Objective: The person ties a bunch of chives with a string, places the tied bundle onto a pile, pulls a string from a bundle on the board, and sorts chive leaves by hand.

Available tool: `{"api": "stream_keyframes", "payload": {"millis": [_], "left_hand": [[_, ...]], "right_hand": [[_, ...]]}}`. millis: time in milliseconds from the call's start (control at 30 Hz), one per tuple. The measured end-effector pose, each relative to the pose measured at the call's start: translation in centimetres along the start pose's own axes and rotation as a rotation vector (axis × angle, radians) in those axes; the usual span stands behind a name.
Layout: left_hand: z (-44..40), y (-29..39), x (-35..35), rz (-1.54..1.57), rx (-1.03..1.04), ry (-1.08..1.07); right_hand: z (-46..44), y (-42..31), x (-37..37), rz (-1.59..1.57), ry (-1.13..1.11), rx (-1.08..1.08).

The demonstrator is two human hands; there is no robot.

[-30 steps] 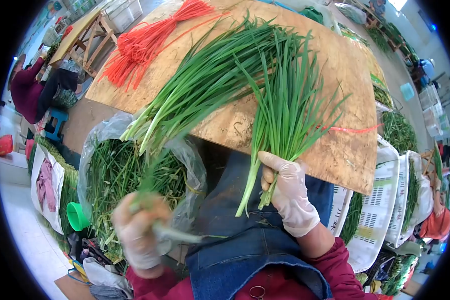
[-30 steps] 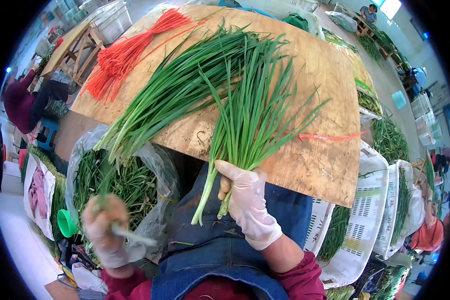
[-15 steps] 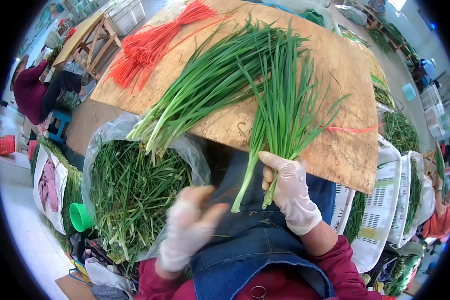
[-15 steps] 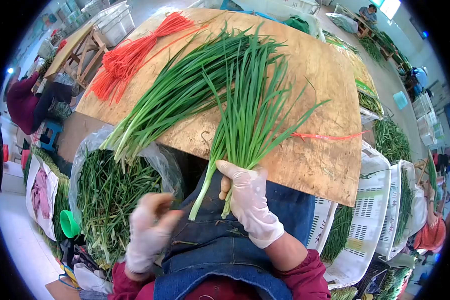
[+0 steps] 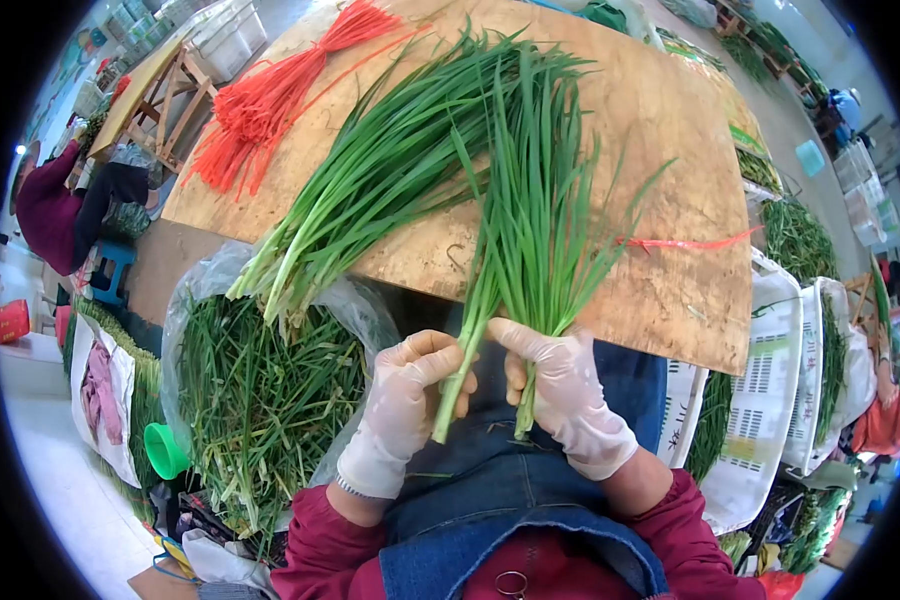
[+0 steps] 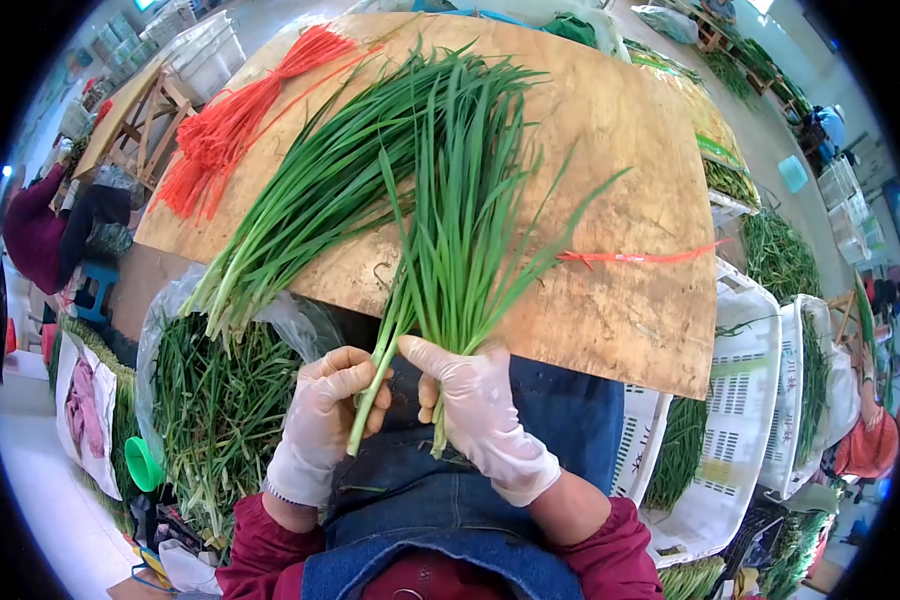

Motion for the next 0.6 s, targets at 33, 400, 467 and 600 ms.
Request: {"api": "stream_keyframes", "payload": {"millis": [33, 400, 467, 600], "left_hand": [[-0.2, -0.2, 0.3, -0.011, 0.011, -0.007], [-0.3, -0.9, 0.9, -0.010, 0.041, -0.070], [-0.2, -0.9, 0.8, -0.041, 0.031, -0.053], [0.1, -0.2, 0.3, -0.178, 0.105, 0.045]], "right_hand": [[0.1, 0.1, 0.2, -0.020, -0.007, -0.003], [0.0, 1.3, 0.6, 0.015, -0.079, 0.072], [0.0, 1.5, 0.5, 0.024, -0.076, 0.079], [0.0, 1.1, 0.4, 0.072, -0.070, 0.050]]}}
Point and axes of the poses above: each hand's wrist, its own z-axis away from the middle knuckle, its own x-axis out of the palm, y = z × x, the point moved 10 cm from there along -z, towards the middle knuckle, and after that the axes turned 11 degrees about y, right-handed, at the moved point
